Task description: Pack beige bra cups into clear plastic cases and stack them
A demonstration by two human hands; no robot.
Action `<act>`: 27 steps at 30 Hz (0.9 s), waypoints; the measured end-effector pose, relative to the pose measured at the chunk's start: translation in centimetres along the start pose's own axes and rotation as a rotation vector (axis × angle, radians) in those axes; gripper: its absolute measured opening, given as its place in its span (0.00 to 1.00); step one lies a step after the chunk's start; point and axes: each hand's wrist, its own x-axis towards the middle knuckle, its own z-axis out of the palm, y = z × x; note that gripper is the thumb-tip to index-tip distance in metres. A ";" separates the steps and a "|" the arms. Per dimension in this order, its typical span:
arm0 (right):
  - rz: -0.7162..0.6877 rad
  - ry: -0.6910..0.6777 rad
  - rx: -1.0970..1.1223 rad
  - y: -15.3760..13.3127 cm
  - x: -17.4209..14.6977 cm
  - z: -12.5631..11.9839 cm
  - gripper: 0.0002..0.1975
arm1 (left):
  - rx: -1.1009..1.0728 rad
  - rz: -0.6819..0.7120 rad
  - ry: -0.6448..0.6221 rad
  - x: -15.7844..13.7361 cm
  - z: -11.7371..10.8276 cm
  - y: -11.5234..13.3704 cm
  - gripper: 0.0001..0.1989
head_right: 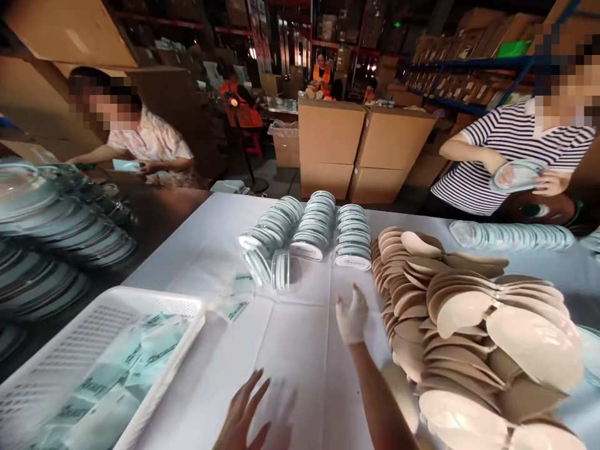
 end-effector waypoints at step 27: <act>-0.338 -0.199 -0.239 -14.8 46.4 21.2 0.41 | -0.142 -0.372 0.160 26.8 17.8 -5.9 0.52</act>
